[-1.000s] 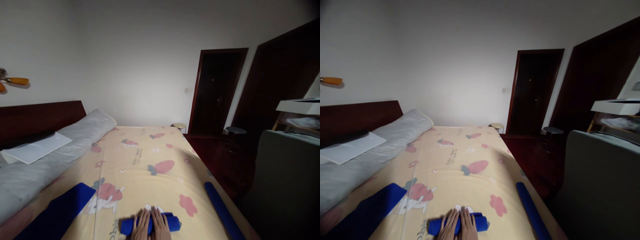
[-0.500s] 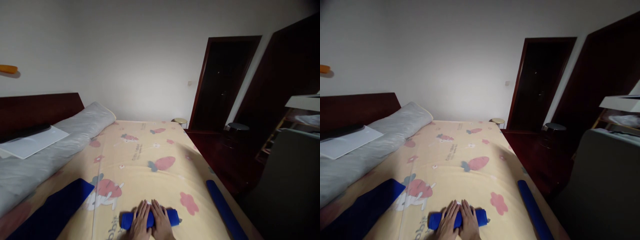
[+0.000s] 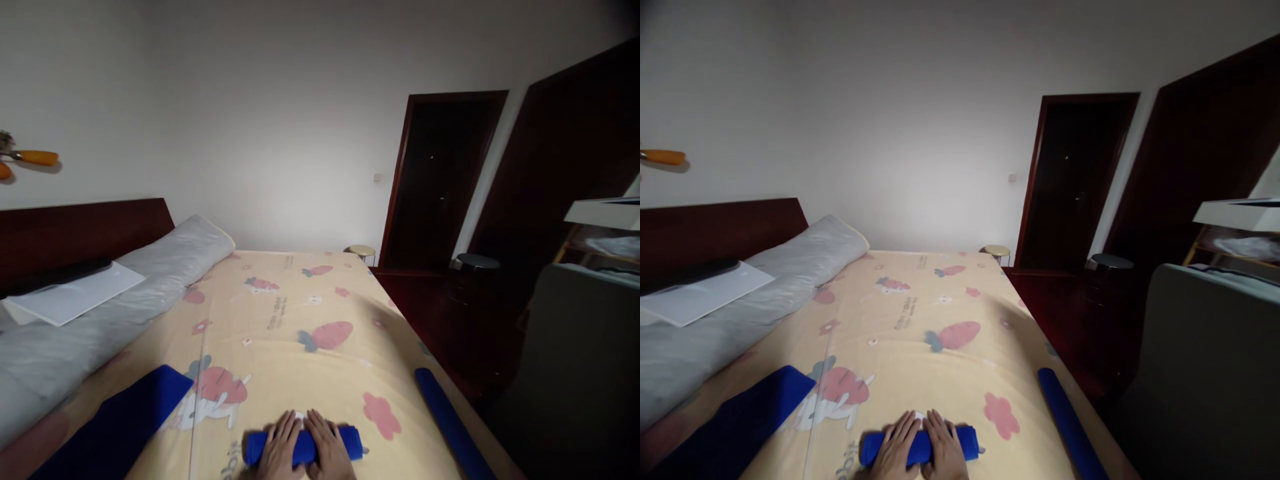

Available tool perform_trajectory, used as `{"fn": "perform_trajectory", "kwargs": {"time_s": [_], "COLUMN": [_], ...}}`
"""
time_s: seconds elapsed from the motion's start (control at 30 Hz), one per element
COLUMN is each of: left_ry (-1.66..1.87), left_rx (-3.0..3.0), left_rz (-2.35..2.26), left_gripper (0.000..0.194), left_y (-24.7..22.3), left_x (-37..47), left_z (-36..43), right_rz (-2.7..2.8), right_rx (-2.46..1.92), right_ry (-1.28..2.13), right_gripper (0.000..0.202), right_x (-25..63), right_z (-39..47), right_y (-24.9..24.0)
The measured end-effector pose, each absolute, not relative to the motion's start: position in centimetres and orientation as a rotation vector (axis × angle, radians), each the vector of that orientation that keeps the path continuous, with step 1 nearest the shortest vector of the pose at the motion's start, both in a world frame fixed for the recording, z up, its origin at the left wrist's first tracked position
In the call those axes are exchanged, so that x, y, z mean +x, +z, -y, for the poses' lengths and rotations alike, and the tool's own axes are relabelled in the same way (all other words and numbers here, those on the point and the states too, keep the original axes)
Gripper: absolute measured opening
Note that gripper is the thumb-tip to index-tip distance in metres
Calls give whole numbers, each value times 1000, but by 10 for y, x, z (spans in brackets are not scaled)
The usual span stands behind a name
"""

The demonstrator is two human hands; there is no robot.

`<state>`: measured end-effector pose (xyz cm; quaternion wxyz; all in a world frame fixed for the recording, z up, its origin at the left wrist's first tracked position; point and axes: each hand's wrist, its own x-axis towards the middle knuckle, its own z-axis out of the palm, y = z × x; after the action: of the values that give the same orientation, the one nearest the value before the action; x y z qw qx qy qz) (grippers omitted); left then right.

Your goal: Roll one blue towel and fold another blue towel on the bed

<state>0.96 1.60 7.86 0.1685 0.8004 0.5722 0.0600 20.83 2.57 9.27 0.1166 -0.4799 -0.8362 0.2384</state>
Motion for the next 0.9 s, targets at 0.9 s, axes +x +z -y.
{"fn": "perform_trajectory", "kwargs": {"time_s": [0.9], "left_ry": [83], "left_rx": [2255], "left_rz": [-2149], "left_gripper": [76], "left_y": [62], "left_x": [-66], "left_z": [-2], "right_rz": [2243], "right_rx": [-1514], "right_ry": [220], "right_gripper": [71], "right_x": [268], "right_z": [-42], "right_y": [31]}}
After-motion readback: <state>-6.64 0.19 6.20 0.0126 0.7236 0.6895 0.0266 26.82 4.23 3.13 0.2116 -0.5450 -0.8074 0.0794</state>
